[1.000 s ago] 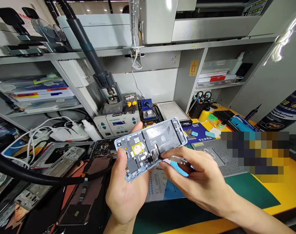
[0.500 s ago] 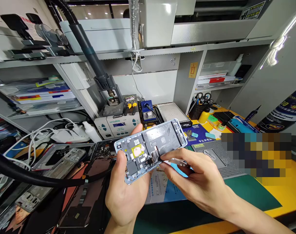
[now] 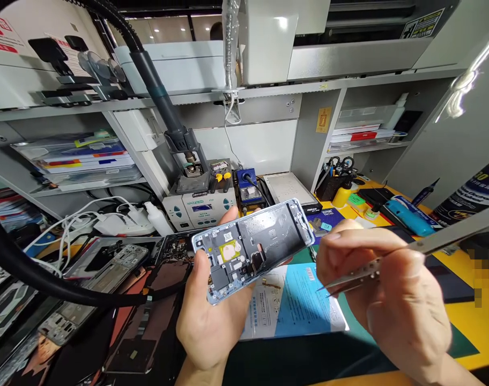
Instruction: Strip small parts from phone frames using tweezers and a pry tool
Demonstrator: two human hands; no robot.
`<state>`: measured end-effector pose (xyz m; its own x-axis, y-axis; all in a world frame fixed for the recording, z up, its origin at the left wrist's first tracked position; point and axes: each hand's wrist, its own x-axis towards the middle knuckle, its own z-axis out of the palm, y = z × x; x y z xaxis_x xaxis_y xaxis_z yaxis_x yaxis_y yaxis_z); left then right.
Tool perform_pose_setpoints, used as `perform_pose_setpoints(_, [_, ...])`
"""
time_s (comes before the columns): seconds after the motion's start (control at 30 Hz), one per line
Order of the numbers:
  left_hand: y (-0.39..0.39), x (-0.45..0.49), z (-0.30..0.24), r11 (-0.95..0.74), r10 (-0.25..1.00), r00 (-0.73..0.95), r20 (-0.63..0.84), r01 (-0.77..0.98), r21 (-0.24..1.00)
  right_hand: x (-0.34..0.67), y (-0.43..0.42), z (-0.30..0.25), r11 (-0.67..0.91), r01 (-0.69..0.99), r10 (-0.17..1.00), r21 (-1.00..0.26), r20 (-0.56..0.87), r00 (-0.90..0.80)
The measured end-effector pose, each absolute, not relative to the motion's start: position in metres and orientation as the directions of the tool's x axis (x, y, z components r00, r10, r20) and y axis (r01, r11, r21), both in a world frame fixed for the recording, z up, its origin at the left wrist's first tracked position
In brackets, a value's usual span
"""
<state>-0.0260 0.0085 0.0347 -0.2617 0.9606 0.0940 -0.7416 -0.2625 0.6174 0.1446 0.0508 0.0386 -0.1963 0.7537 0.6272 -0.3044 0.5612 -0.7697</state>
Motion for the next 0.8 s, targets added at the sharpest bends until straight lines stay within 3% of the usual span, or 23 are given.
perform_pose_setpoints(0.17, [0.005,-0.028,0.034,-0.216,0.975,-0.206,0.089,-0.757,0.616,0.143,0.050,0.036,0.588,-0.240,0.679,-0.773,0.632,-0.373])
perform_pose_setpoints(0.37, [0.006,-0.026,0.031,-0.242,0.969,-0.224,0.108,-0.746,0.620,0.140,0.049,0.030,0.646,-0.179,0.670,-0.742,0.664,-0.333])
perform_pose_setpoints(0.53, [0.003,-0.028,0.035,-0.183,0.977,-0.211,0.041,-0.720,0.670,0.138,0.048,0.029,0.712,-0.118,0.632,-0.693,0.704,-0.323])
perform_pose_setpoints(0.8, [0.002,-0.028,0.038,-0.156,0.983,-0.184,0.024,-0.744,0.650,0.137,0.048,0.026,0.669,-0.124,0.675,-0.733,0.668,-0.314])
